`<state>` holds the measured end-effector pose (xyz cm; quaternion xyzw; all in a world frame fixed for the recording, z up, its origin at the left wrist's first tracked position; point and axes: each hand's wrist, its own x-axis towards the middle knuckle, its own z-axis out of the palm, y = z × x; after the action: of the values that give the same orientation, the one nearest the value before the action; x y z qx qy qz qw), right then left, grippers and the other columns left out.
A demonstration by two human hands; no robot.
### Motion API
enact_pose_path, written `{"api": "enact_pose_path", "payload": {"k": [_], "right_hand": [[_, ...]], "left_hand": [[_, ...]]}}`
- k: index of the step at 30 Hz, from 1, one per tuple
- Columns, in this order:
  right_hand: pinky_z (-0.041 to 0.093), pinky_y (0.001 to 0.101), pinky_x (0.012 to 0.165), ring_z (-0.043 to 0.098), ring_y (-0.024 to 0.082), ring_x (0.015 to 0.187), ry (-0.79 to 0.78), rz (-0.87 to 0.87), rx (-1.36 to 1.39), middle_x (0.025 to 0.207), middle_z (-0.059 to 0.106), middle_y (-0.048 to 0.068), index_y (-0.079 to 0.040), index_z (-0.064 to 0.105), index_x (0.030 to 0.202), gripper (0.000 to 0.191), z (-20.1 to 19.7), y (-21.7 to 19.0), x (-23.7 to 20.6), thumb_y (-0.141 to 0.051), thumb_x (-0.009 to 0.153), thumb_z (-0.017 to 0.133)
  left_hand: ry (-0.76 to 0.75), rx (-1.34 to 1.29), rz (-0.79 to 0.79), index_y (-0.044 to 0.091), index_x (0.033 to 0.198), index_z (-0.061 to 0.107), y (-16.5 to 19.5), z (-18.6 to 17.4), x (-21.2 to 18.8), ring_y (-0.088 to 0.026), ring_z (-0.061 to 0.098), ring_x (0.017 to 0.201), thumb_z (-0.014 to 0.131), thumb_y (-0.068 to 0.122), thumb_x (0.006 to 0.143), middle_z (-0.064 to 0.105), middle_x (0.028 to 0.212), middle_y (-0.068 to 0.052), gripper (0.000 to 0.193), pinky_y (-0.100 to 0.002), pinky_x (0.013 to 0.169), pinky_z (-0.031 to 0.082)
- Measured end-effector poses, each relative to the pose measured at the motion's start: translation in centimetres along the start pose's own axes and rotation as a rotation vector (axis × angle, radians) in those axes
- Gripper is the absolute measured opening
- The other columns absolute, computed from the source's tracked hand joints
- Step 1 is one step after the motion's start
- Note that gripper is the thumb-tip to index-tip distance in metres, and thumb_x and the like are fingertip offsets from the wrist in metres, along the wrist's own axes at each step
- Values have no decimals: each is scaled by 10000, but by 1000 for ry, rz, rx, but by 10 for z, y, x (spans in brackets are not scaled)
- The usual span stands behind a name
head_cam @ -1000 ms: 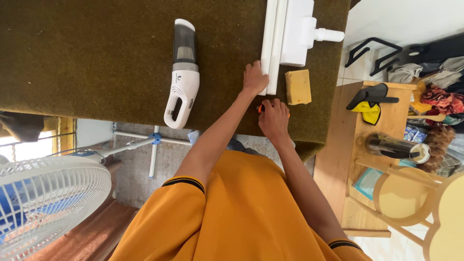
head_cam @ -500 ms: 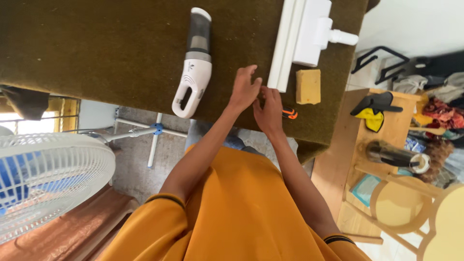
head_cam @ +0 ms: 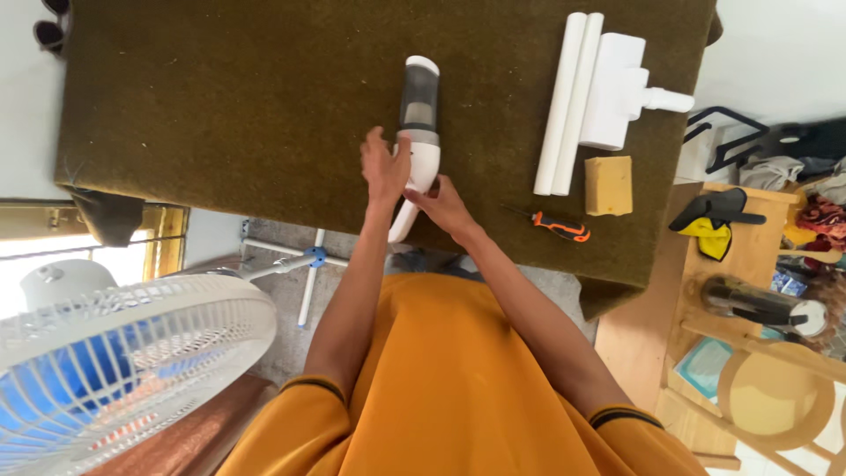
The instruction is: The person removes the front grille from a pedestal fan, wipes the blades, and reattaches the grille. They then wipe the wand, floor head, dust cup, and filter of a cordless vacuum cleaner with a sponge, separating the wand sections.
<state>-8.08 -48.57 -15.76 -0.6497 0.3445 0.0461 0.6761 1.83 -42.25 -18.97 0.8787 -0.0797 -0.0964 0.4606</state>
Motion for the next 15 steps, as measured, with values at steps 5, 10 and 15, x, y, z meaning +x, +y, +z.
{"api": "enact_pose_path", "payload": {"k": [5,10,15], "right_hand": [[576,333,819,649,185,1011,149,-87,217,1197,602,149,13,293,1335,736,29,-5,5,-240,883,816],[595,310,587,681,154,762,249,-120,498,1074,619,95,-84,372,1267,525,17,-6,7,-136,891,736],[493,261,500,568,91,591,236,-158,428,878,649,12,-78,535,1260,402,-34,4,-2,-237,950,736]], "left_hand": [[-337,62,-162,14,1461,508,-5,-3,27,-451,487,1299,612,536,969,480,1379,-311,725,-457,1094,413],[-457,-202,-165,50,1473,515,12,4,33,-333,569,1232,653,476,935,501,1367,-222,701,-396,1040,478],[-518,-855,-297,65,1543,318,34,11,36,-300,570,1177,743,500,894,523,1382,-225,889,-438,946,516]]}}
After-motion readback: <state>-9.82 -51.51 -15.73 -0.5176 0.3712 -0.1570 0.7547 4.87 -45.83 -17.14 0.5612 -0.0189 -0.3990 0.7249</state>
